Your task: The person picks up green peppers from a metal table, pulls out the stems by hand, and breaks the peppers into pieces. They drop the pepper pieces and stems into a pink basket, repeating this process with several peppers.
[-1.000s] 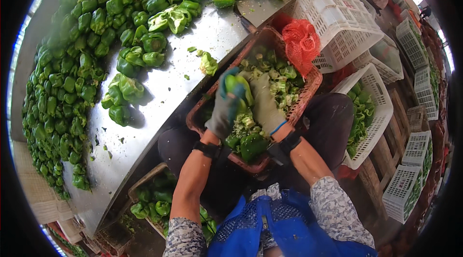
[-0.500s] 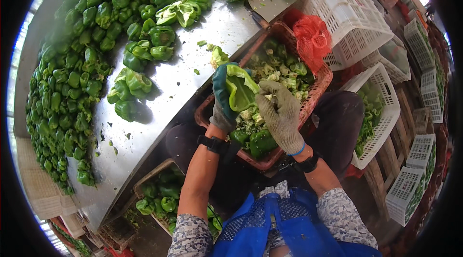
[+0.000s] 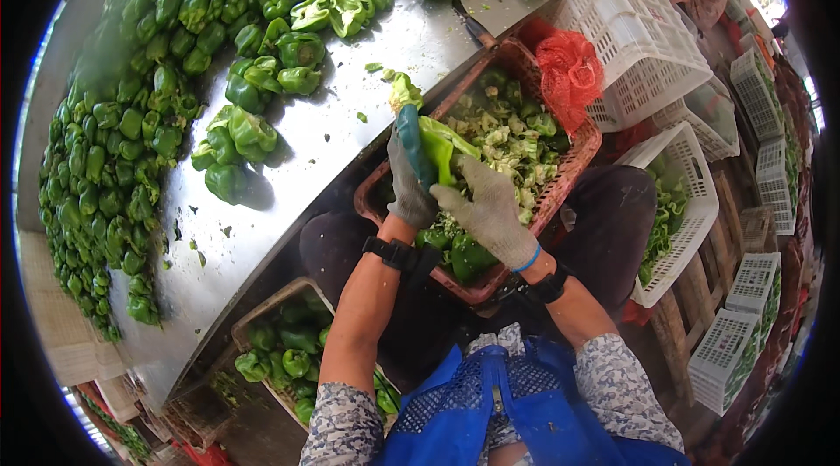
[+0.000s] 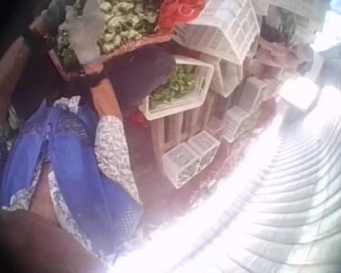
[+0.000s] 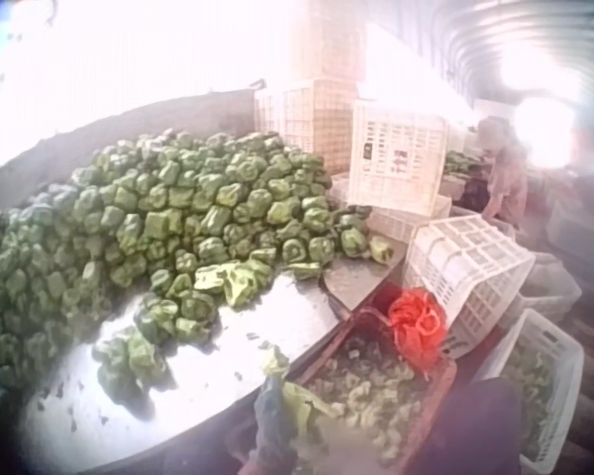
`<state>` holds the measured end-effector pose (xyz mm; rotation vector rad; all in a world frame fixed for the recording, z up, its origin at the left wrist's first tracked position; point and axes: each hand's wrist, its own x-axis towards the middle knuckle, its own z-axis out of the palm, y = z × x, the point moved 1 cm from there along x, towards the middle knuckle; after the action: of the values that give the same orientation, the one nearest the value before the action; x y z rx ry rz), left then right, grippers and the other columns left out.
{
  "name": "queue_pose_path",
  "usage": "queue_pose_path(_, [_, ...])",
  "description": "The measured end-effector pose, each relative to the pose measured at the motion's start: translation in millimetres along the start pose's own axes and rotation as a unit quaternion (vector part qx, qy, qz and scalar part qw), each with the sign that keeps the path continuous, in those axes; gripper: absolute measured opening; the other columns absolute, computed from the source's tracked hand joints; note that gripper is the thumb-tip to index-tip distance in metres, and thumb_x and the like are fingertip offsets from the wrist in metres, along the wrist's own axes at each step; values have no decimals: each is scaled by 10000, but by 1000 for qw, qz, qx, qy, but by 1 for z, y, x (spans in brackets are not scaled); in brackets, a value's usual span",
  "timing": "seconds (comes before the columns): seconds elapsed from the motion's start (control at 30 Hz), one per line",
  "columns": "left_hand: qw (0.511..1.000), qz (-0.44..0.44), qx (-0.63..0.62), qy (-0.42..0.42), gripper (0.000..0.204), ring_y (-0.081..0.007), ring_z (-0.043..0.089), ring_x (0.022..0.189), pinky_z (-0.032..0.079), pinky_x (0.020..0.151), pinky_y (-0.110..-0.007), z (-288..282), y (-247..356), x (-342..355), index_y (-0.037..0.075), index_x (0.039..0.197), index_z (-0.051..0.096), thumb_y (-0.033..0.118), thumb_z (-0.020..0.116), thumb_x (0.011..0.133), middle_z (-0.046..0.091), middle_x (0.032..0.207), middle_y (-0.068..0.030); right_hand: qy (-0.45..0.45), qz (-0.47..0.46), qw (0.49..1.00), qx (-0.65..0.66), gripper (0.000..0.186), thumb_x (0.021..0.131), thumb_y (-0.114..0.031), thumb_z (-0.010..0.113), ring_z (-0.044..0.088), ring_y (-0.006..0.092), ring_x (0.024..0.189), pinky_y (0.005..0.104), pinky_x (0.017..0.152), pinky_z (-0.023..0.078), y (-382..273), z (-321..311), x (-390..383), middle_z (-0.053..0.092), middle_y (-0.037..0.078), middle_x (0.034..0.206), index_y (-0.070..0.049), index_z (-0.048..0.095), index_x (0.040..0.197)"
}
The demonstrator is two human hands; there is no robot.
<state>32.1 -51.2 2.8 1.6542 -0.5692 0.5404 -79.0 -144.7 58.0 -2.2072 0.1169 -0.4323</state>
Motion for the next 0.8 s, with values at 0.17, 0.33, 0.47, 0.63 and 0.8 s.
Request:
queue_pose_path(0.17, [877, -406, -256, 37, 375, -128, 494, 628, 437, 597, -315, -2, 14, 13, 72, 901, 622, 395, 507, 1054, 552, 709, -8, -6, 341, 823, 454, 320, 985, -309, 607, 439, 45, 416, 204, 375, 366, 15, -27, 13, 627, 11, 747, -14, 640, 1104])
queue_pose_path(0.33, [841, -471, -264, -29, 373, -105, 535, 585, 452, 549, -256, -3, 13, 6, 60, 1016, 594, 419, 500, 1051, 586, 712, -39, -43, 314, 608, 727, 262, 1052, -287, 502, 322, 42, 369, 213, 330, 281, 44, -44, 8, 563, -17, 669, -64, 624, 1115])
queue_pose_path(0.47, [840, -383, -385, 4, 520, -241, 627, 1019, 529, 846, -343, 12, 34, 23, 8, 1397, 460, 405, 424, 1063, 604, 1224, -184, -140, 199, 469, 849, 271, 1061, -345, 476, 334, 60, 403, 205, 349, 252, 69, -51, -4, 478, -53, 643, -123, 611, 1136])
queue_pose_path(0.63, [859, -335, -363, -135, 423, -167, 572, 1116, 511, 951, -335, 9, 49, 8, 35, 1389, 512, 330, 420, 1100, 572, 1286, -69, 12, 425, 635, 645, 69, 999, -345, 587, 353, 80, 453, 216, 414, 254, 25, -33, -4, 400, -97, 607, -279, 577, 1016])
queue_pose_path(0.8, [834, -375, -382, -132, 616, -329, 586, 1216, 502, 994, -389, -2, 32, 12, 17, 1478, 378, 431, 505, 1039, 503, 1429, -224, 107, 276, 717, 631, 228, 1005, -246, 594, 366, 32, 470, 196, 409, 289, 44, -152, 2, 454, -78, 698, -158, 636, 1211])
